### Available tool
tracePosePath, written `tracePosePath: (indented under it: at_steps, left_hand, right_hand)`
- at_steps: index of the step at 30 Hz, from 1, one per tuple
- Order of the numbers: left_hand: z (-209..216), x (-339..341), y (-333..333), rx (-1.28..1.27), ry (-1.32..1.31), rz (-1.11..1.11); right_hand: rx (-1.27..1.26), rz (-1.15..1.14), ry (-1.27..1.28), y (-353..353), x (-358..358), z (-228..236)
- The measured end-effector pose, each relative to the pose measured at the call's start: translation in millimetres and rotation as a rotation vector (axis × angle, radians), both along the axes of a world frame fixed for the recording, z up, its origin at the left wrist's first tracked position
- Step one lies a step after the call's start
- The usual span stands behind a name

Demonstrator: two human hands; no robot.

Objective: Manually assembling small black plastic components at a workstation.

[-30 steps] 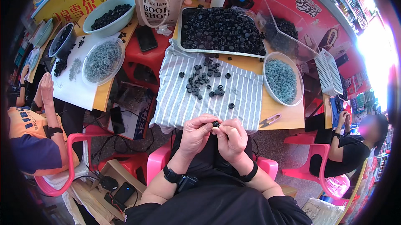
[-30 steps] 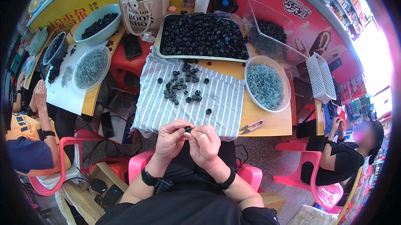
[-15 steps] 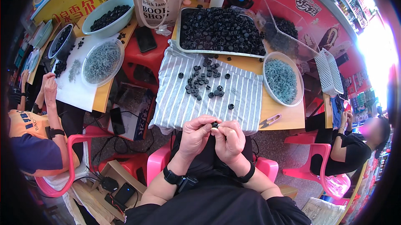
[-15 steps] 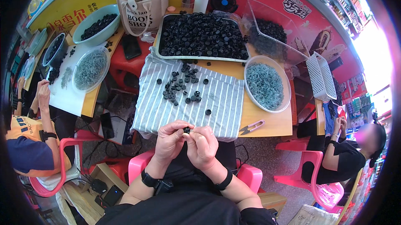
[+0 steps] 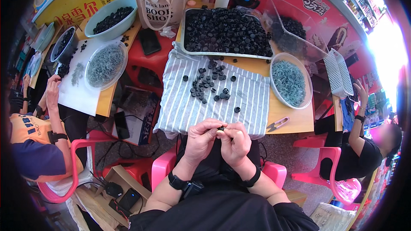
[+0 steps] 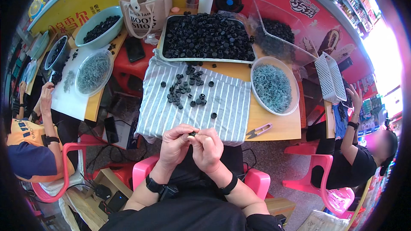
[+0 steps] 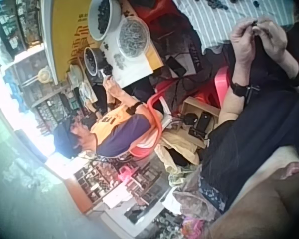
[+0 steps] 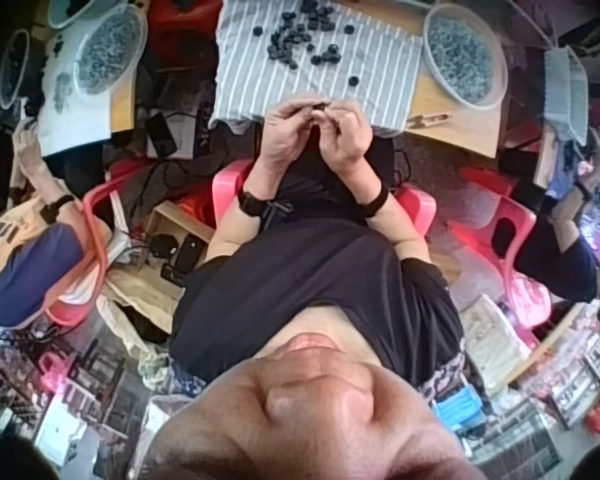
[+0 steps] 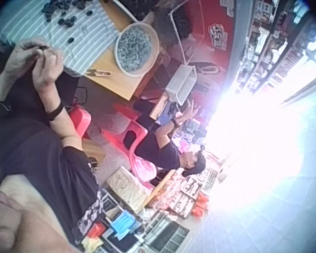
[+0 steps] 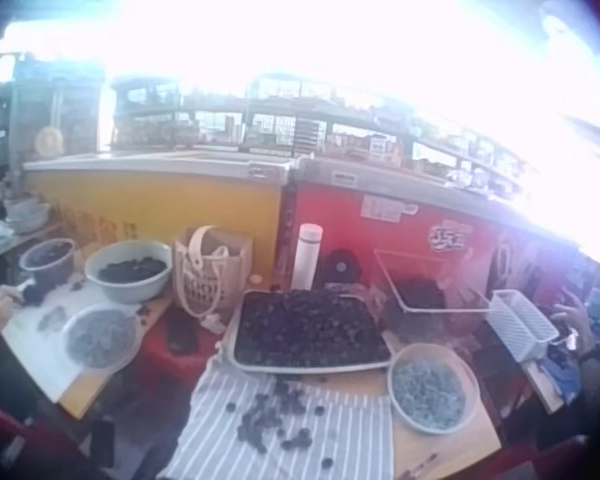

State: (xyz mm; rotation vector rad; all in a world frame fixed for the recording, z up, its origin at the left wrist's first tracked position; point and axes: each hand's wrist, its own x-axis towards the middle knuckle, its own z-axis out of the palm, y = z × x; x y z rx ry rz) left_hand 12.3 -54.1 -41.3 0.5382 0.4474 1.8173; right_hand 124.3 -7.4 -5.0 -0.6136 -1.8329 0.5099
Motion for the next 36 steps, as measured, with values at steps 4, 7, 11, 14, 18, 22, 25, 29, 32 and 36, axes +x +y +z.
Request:
tracePosePath:
  at_steps: [4, 7, 11, 14, 18, 22, 25, 29, 32, 36]
  left_hand:
    - [4.0, -0.9, -2.3, -0.037, 0.009, -0.013]
    - [12.7, -1.0, -3.7, -0.022, -0.008, -0.041]
    - [4.0, 0.2, -3.7, -0.025, 0.094, -0.016]
    - [4.3, 0.3, -4.4, -0.066, 0.096, -0.021]
    - [3.4, 1.5, -5.2, -0.076, 0.111, 0.033]
    - [5.5, 1.6, 0.2, -0.074, 0.15, 0.025]
    - [-5.5, 5.0, -0.2, -0.093, 0.101, -0.009]
    - [-1.8, 2.3, -0.4, -0.034, 0.057, 0.054]
    - [1.7, 3.6, -3.2, -0.041, 0.054, 0.003]
    - [8.0, 6.1, -1.3, 0.011, 0.09, -0.019]
  right_hand:
    - [-0.018, 0.056, 0.02, 6.7, 2.6, -1.6]
    - [-0.078, 0.037, -0.02, 8.0, 6.3, 2.5]
    - [-0.054, 0.024, -0.003, 12.2, 5.8, -1.5]
    - [-0.036, 0.04, 0.002, 15.4, 5.2, -5.4]
    - [-0.054, 0.059, -0.024, 16.9, 5.1, -11.5]
    - [-0.064, 0.032, -0.015, 20.2, 6.7, -9.7]
    - [-0.028, -0.022, -0.049, 20.9, 2.6, -3.6]
    - [0.05, -0.079, -0.295, 16.4, 6.4, 12.8]
    - [0.216, -0.112, -0.346, 19.7, 12.3, 28.1]
    - [0.19, 0.029, -0.325, 31.8, 26.0, 37.6]
